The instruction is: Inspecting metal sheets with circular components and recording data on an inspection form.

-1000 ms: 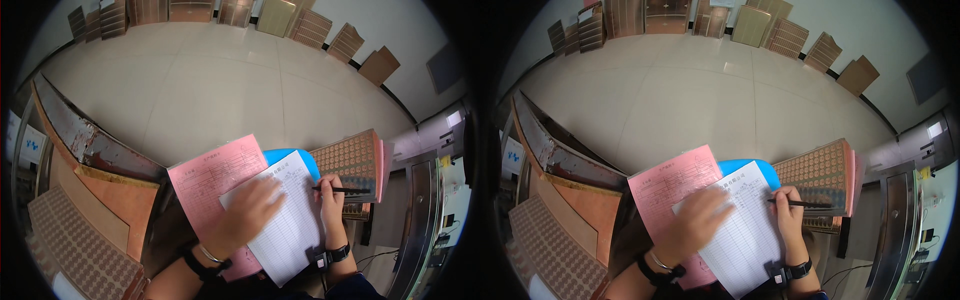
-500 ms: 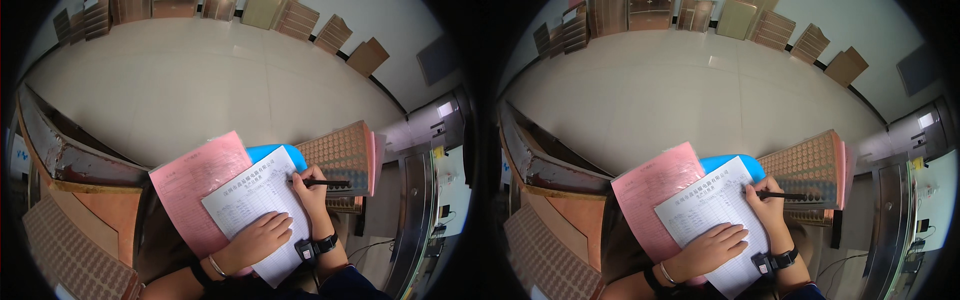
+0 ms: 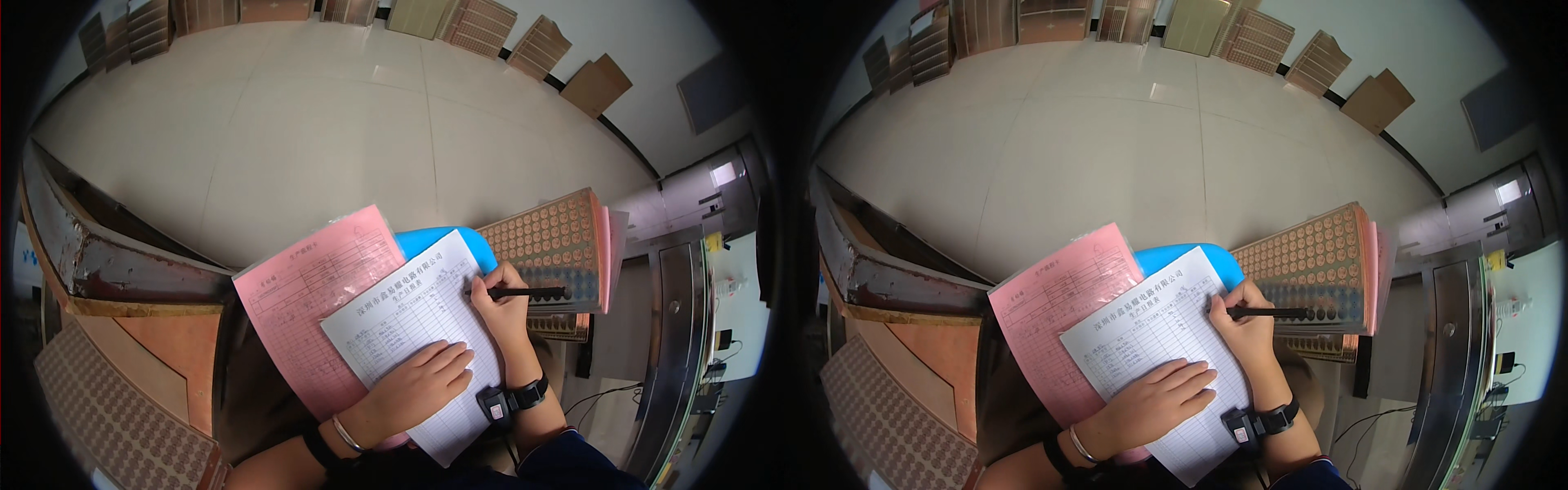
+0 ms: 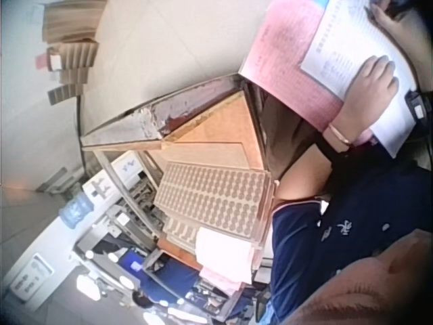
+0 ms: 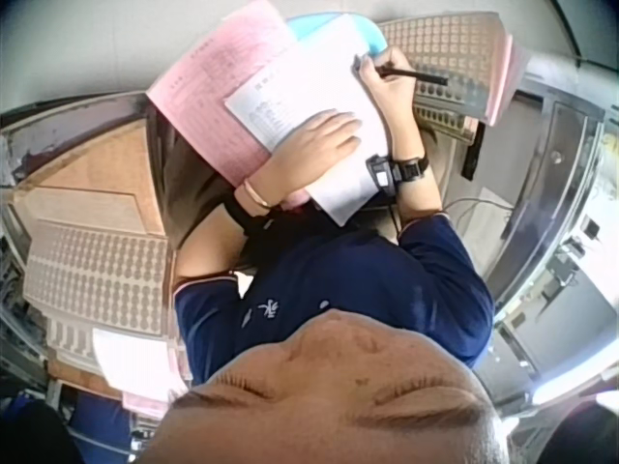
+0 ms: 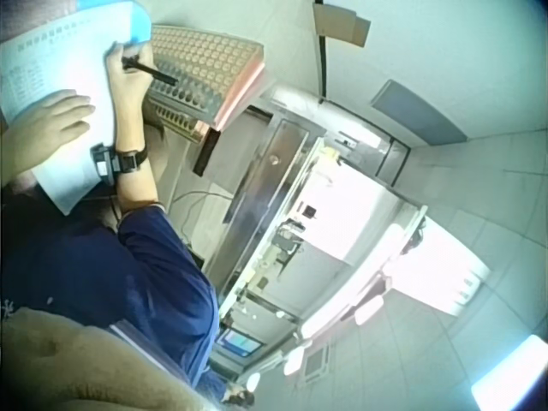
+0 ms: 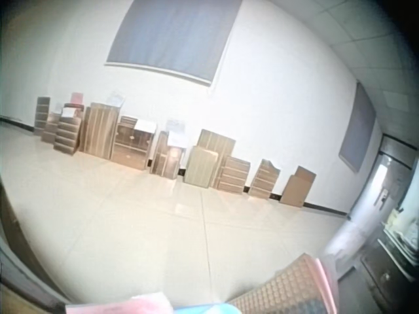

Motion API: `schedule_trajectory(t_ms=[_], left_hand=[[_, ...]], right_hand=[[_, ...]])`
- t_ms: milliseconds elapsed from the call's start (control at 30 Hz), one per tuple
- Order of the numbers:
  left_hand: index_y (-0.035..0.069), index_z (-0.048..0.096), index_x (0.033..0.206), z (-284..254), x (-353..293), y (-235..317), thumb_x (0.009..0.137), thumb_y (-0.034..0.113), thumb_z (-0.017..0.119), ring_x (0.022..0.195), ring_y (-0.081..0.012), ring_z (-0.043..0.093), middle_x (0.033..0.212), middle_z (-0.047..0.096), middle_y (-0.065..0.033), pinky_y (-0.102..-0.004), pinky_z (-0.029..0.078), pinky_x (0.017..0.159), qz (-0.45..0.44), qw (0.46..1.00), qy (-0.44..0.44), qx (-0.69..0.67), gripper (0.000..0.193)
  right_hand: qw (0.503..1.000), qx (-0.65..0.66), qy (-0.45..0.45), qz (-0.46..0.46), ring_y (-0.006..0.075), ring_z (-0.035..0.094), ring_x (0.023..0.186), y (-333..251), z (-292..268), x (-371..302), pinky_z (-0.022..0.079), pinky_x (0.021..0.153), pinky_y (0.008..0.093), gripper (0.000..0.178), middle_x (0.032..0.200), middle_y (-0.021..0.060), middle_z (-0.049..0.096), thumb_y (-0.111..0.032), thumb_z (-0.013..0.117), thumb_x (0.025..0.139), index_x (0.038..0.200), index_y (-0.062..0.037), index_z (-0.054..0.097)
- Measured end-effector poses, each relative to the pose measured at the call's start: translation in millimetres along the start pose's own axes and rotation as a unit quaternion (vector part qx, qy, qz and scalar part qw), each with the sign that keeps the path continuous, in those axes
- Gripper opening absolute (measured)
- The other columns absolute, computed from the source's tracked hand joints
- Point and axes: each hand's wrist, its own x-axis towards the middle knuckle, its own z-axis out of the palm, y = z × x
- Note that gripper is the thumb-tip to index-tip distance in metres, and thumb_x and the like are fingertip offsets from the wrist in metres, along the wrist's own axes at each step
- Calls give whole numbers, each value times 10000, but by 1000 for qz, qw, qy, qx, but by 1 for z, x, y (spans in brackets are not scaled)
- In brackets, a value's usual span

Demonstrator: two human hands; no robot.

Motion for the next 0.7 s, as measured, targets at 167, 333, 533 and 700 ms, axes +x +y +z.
schedule_trajectory(t_ms=[167,333,533,700], left_hand=[[24,590,1044,-1,-1,0,822,145,489,1194,-232,468,1211,544,-118,-358,352,1032,-1,1000,-1,-1,271],[20,587,1056,-3,-1,1,828,145,484,1203,-235,460,1220,538,-122,-364,344,1040,-1,1000,-10,-8,279],[15,582,1058,-3,-1,1,829,144,481,1202,-239,460,1220,536,-124,-367,342,1042,-3,1000,-12,-12,282],[15,579,1055,-3,-1,0,825,143,481,1195,-239,464,1217,536,-124,-367,344,1039,-2,1000,-6,-11,281]], right_hand=[[1000,-3,-4,-4,32,397,545,-1,1,0,328,482,200,269,589,-27,477,-68,716,752,647,-59,468],[1000,1,-8,9,32,394,550,-1,1,0,328,485,201,272,601,-24,469,-69,717,754,649,-58,466],[1000,-11,-4,-6,37,393,553,-1,0,0,323,484,207,269,600,-26,459,-58,708,747,645,-60,458],[1000,15,-7,6,42,394,563,0,0,0,328,498,213,266,607,-27,459,-56,698,749,647,-64,453]])
